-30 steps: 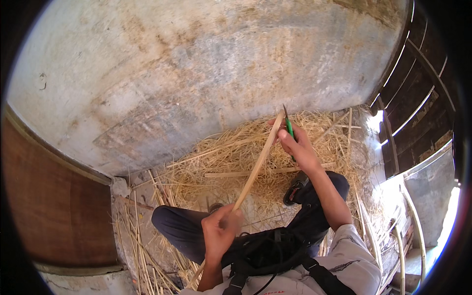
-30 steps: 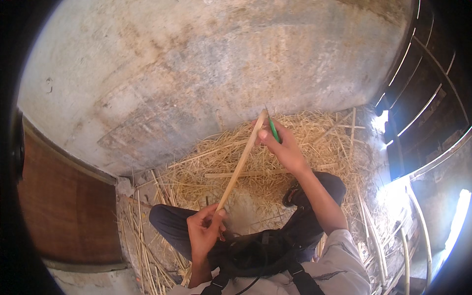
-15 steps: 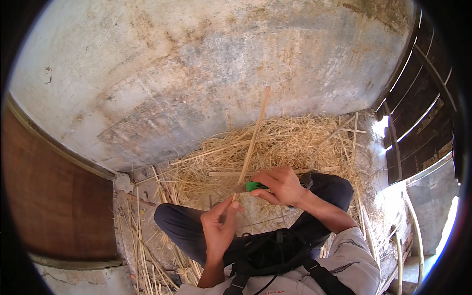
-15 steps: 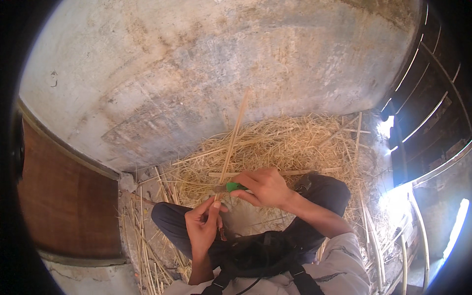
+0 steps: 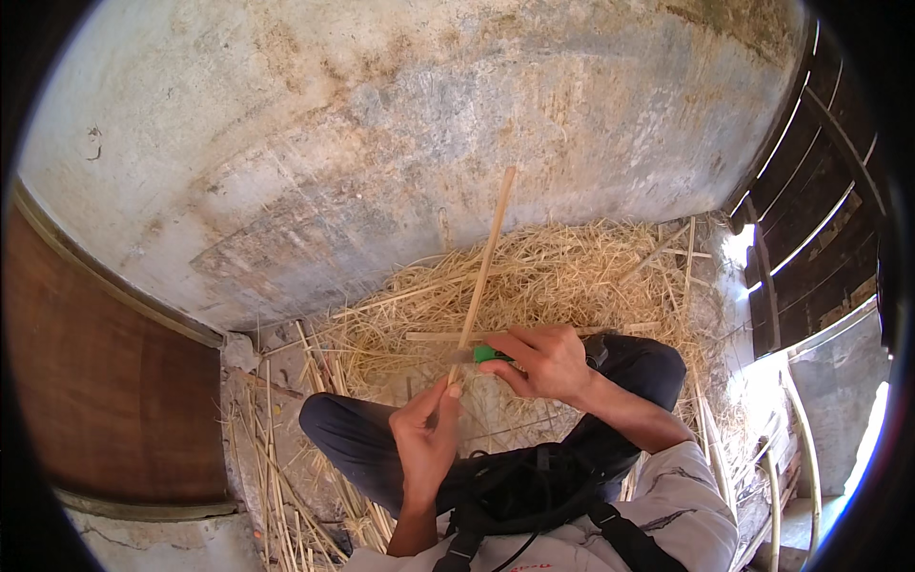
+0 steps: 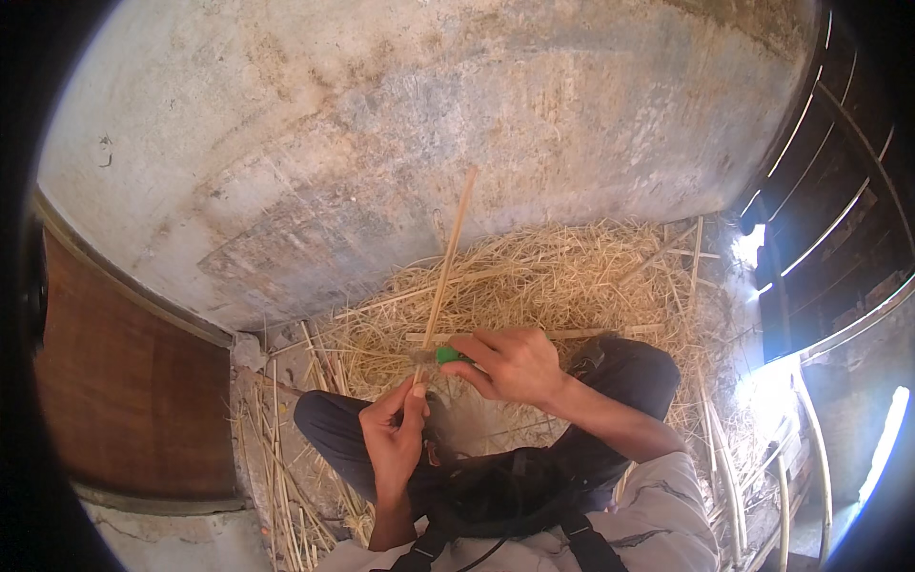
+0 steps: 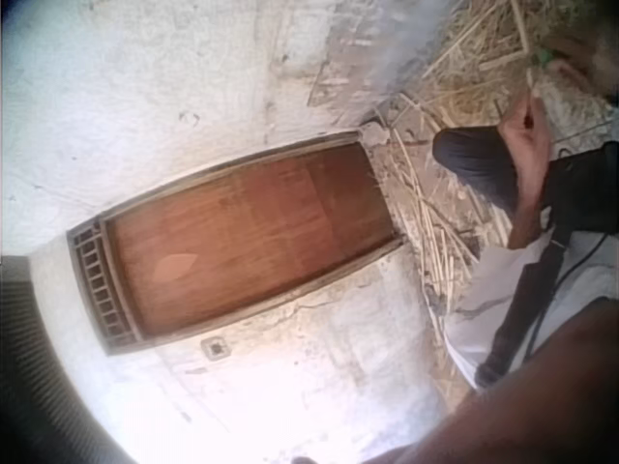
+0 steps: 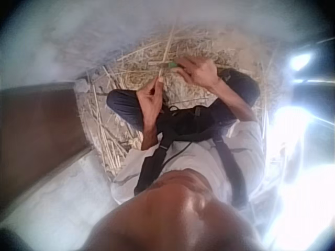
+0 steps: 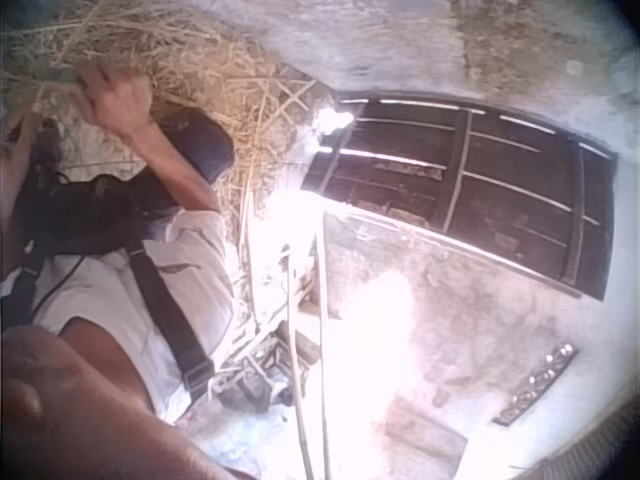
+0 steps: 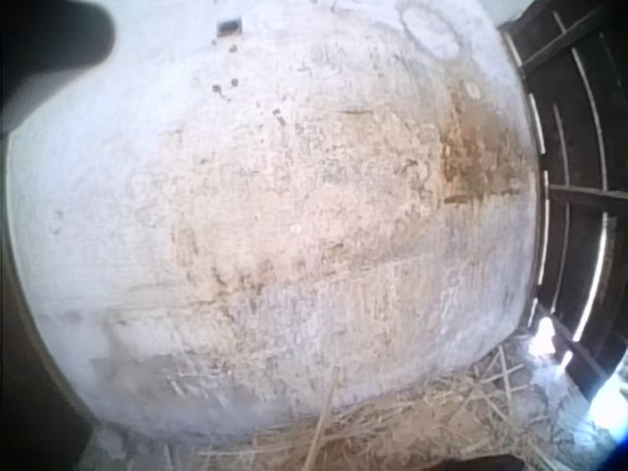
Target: The person uses a utility knife and a larger blade to shave and whittle a thin wooden rod. The person holds the rod in one hand and uses the other hand to scrape layers of wood from the surface, creating shavings on the ground.
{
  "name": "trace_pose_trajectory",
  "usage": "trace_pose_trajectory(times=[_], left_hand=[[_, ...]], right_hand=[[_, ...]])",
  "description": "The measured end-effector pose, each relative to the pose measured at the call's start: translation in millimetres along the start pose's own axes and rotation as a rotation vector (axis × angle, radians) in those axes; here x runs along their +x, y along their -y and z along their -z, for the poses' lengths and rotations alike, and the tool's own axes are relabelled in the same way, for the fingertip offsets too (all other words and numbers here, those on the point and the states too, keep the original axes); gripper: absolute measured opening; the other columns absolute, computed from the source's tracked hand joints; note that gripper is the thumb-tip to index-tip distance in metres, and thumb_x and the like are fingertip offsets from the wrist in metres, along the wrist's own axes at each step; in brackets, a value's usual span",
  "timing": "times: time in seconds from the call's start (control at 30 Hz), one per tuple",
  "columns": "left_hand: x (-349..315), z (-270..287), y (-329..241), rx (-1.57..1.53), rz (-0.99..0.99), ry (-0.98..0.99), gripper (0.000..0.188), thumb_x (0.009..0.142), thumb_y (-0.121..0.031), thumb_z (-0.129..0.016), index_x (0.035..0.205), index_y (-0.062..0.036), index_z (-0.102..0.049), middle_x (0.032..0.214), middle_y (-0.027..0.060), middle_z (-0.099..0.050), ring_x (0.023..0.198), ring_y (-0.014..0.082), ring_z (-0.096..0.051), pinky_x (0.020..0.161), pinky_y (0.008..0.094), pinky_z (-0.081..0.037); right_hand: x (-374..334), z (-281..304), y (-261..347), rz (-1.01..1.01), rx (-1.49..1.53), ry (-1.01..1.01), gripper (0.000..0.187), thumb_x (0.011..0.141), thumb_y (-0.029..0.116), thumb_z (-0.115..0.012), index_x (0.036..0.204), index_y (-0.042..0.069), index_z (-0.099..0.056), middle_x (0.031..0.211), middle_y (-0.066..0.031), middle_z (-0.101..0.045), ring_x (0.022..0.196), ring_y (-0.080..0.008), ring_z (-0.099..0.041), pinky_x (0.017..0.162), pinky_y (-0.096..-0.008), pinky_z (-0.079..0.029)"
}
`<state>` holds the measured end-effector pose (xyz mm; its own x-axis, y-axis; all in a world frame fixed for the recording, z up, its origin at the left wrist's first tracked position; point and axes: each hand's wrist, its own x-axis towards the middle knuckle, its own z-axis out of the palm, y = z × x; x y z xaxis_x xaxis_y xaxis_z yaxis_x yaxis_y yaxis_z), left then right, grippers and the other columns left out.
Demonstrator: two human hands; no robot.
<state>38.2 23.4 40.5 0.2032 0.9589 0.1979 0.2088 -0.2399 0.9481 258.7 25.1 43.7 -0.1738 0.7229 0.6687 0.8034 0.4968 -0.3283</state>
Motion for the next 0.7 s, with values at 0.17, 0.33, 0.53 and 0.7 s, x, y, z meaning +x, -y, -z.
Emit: trace_pose_trajectory(times=[0.17,0.33,0.53,0.7], left_hand=[[0,2,0,-0.014,0.045,-0.002,0.023,0.098,-0.005,-0.070,0.117,0.0085,-0.073,0.086,0.0094,-0.073,0.076,0.0062,-0.058,0.066,0.0248,-0.048],[-10,8,11,0.035,0.040,0.033,0.024,0.102,-0.009,-0.067,0.119,0.0058,-0.074,0.075,0.0017,-0.063,0.067,0.0047,-0.053,0.058,0.0232,-0.042],[-29,11,32,0.005,0.094,0.081,0.025,0.103,-0.012,-0.066,0.118,0.0063,-0.074,0.075,0.0026,-0.064,0.056,0.0055,-0.056,0.045,0.0231,-0.045],[-24,9,28,0.034,0.039,0.043,0.025,0.100,-0.011,-0.070,0.118,0.0056,-0.075,0.077,0.0032,-0.068,0.056,0.0045,-0.057,0.045,0.0218,-0.043]], right_hand=[[1,1,1,-0.009,-0.018,-0.008,0.031,0.089,0.036,-0.080,0.105,0.010,-0.075,0.074,-0.0056,-0.066,0.054,-0.0242,-0.063,0.048,-0.0353,-0.048],[9,13,-35,-0.239,-0.135,-0.149,0.027,0.095,0.037,-0.074,0.105,0.012,-0.076,0.082,-0.0082,-0.074,0.061,-0.0264,-0.070,0.053,-0.0364,-0.054],[11,24,-51,-0.352,-0.015,-0.192,0.027,0.099,0.033,-0.071,0.109,0.008,-0.074,0.084,-0.0113,-0.074,0.066,-0.0283,-0.072,0.057,-0.0368,-0.055],[11,26,-47,-0.407,0.091,-0.113,0.028,0.098,0.035,-0.072,0.106,0.008,-0.073,0.078,-0.0096,-0.070,0.062,-0.0285,-0.069,0.055,-0.0376,-0.052]])
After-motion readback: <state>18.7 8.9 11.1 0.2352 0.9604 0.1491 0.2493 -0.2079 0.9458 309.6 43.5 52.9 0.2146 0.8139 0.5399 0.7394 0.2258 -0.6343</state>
